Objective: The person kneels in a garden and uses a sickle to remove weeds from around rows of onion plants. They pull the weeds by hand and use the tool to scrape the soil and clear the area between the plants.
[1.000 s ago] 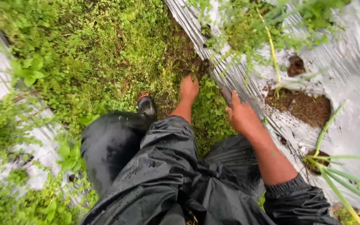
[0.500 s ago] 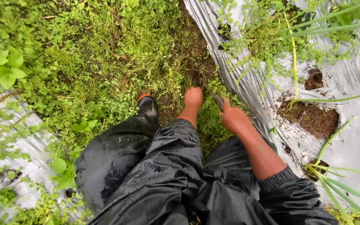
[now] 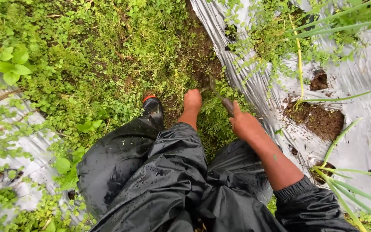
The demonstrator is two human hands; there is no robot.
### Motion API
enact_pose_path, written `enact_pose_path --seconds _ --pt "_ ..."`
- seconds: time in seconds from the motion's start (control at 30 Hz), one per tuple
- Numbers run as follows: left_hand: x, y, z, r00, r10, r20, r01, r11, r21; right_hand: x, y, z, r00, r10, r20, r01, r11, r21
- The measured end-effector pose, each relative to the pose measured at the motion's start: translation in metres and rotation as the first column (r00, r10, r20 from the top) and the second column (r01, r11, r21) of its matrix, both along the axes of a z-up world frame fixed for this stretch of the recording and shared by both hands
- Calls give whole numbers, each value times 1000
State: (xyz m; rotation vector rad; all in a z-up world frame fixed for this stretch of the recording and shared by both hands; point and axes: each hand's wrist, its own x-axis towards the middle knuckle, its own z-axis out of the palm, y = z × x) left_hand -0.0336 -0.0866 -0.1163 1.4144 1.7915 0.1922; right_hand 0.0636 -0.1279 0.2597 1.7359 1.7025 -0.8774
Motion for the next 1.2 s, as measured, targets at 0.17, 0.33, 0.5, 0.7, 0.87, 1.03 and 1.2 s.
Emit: enact_pose_path --seconds 0.17,0.33,0.5,0.7,0.87,1.03,1.2 --pt "-31 2 34 994 45 -99 -49 998 -39 22 -14 -21 996 51 66 -46 996 -75" --pt "-45 8 92 989 140 -55 -146 982 -124 7 -5 -4 999 30 37 -29 999 -27" --pt "-49 26 143 998 32 -56 -40 986 -159 -6 23 -16 998 -3 -61 13 988 156" --pt "-9 30 26 972 -40 -230 42 999 4 -33 56 -22 985 -88 -146 110 984 144" --pt "-4 40 -30 975 -26 -222 62 985 160 -35 72 -58 991 -68 -119 84 987 138" --pt "-8 43 -49 989 6 -147 17 987 157 -14 64 -78 997 -27 -71 29 999 31" --pt "-16 43 -40 996 11 -86 4 985 173 -31 69 -53 992 -81 -97 90 992 92"
